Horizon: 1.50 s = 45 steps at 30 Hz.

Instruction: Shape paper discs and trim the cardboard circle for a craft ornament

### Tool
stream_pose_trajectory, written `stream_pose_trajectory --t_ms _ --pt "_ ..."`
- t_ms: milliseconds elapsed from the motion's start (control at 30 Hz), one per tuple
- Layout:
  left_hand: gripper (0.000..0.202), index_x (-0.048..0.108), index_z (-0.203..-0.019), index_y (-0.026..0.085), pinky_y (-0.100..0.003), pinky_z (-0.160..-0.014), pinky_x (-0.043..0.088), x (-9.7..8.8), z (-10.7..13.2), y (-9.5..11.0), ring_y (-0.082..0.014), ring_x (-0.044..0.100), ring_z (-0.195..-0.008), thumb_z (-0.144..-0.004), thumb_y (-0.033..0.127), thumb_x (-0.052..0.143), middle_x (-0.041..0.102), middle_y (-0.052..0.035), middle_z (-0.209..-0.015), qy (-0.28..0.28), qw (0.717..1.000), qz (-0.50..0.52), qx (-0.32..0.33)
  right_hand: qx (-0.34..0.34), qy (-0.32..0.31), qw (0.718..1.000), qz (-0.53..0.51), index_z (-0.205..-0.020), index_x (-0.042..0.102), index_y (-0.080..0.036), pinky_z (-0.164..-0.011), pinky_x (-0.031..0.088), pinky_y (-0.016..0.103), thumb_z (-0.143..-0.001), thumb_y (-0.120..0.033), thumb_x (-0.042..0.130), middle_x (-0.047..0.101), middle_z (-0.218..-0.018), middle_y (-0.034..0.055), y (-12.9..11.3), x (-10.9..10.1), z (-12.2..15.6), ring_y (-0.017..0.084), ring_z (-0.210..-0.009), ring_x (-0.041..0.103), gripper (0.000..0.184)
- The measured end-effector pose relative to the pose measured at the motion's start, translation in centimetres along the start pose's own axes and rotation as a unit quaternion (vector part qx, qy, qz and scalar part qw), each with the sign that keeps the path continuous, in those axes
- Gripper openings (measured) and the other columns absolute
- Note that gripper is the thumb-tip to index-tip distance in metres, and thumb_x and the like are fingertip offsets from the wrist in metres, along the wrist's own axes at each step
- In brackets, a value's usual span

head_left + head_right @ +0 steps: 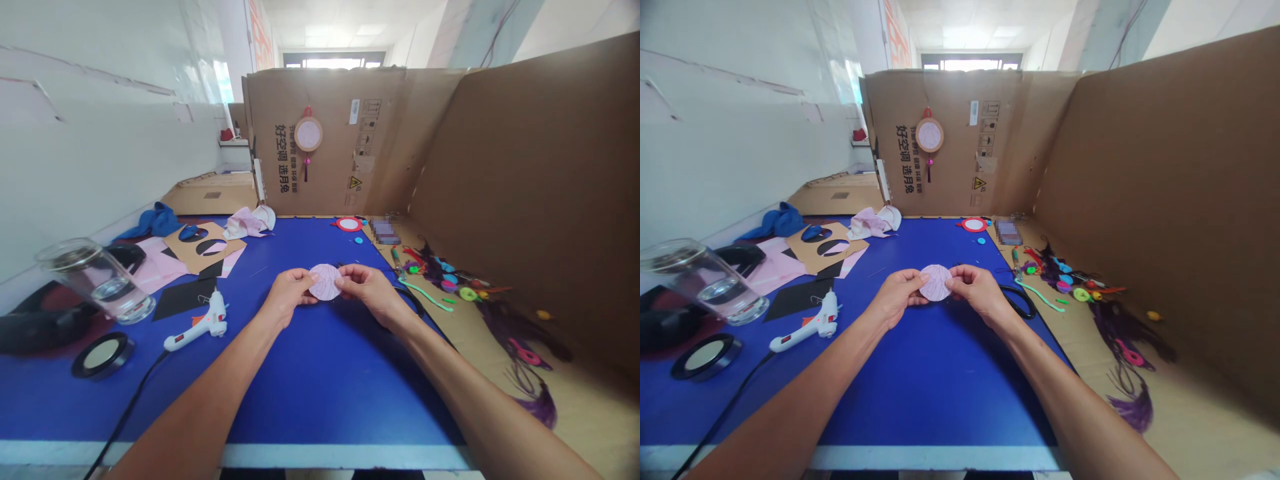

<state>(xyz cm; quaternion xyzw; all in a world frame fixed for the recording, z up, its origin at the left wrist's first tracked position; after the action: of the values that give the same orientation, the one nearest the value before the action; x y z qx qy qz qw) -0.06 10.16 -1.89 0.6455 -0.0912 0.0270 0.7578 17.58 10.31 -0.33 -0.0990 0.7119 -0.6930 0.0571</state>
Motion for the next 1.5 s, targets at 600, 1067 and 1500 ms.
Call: stream_pose_trajectory --t_ms 600,1067,1500 --pt "0.027 0.067 -0.075 0.016 -0.025 -0.059 0.056 -0.1 0.1 0.0 -0.0154 0.070 -0.066 -0.075 0.037 0.084 0.075 -0.0074 -0.078 0.007 0.999 0.028 -0.015 -0.015 -0.016 1.000 -0.012 -0.097 0.071 -0.021 -0.068 0.049 0.030 -0.064 -0.038 0.091 0.073 -0.081 0.0008 0.1 0.3 -0.1 0.015 -0.069 0.063 0.042" --pt "0.028 0.074 -0.075 0.015 -0.023 -0.062 0.053 -0.2 0.2 0.3 -0.0132 0.066 -0.067 -0.072 0.040 0.087 0.074 -0.0068 -0.077 0.021 1.000 -0.006 0.011 -0.017 0.005 1.000 -0.008 -0.108 0.071 -0.020 -0.068 0.046 0.027 -0.071 -0.041 0.089 0.074 -0.087 0.0020 -0.7 0.1 0.3 0.015 -0.073 0.062 0.047" --pt "0.032 0.070 -0.073 0.015 -0.022 -0.061 0.052 0.2 0.2 0.0 -0.0127 0.067 -0.066 -0.070 0.042 0.088 0.072 -0.0056 -0.073 0.002 1.000 0.019 -0.004 -0.036 0.028 0.999 -0.012 -0.106 0.069 -0.020 -0.065 0.044 0.028 -0.065 -0.037 0.089 0.067 -0.076 -0.0023 -0.3 -0.3 0.0 0.013 -0.065 0.056 0.048"
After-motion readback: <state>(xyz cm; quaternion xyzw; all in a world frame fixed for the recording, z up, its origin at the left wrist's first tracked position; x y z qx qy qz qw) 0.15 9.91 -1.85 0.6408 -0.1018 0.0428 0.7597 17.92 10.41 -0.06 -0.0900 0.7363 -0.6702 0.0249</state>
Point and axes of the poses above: each hand's wrist, its own z-axis away from the middle knuckle, its own x-axis out of the palm, y = z × x, the point moved 8 cm from there along -z, towards the middle knuckle
